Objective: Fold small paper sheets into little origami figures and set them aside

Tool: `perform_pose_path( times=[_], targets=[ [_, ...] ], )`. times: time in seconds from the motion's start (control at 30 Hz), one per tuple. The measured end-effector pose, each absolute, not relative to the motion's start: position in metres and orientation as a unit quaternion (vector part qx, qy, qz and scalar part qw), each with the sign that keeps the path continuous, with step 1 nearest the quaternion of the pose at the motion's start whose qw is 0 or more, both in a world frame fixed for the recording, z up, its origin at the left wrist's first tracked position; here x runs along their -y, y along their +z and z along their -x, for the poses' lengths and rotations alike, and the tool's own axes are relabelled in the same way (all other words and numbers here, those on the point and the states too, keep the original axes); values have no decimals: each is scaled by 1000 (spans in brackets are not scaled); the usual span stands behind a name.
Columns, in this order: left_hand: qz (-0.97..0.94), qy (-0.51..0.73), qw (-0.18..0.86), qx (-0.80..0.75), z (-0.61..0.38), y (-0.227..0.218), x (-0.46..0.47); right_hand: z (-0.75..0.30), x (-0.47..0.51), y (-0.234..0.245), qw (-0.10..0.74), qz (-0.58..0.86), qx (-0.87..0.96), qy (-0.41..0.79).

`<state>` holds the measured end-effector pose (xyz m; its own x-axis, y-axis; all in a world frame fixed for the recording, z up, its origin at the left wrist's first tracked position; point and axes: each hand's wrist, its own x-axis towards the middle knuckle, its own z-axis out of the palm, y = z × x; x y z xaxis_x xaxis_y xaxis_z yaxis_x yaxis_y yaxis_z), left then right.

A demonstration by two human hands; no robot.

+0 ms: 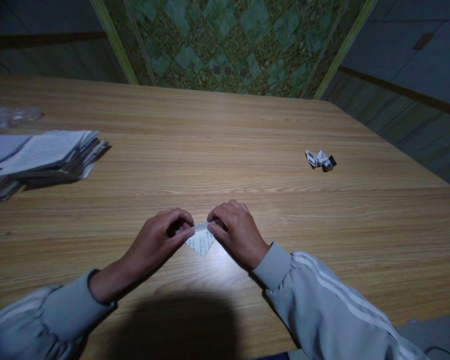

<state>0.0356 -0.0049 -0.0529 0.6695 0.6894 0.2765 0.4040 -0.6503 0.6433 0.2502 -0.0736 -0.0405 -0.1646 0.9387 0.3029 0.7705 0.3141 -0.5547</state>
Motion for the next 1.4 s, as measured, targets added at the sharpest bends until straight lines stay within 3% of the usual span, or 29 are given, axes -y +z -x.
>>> perform_pose_path(
  times=[0.6, 1.4],
  targets=[
    [-889, 257, 234, -298, -34, -55, 6, -257, 75, -30, 241, 568, 786, 28],
    [-900, 241, 229, -282, -34, -55, 5, -263, 78, -28, 220, 627, 746, 40]
  ],
)
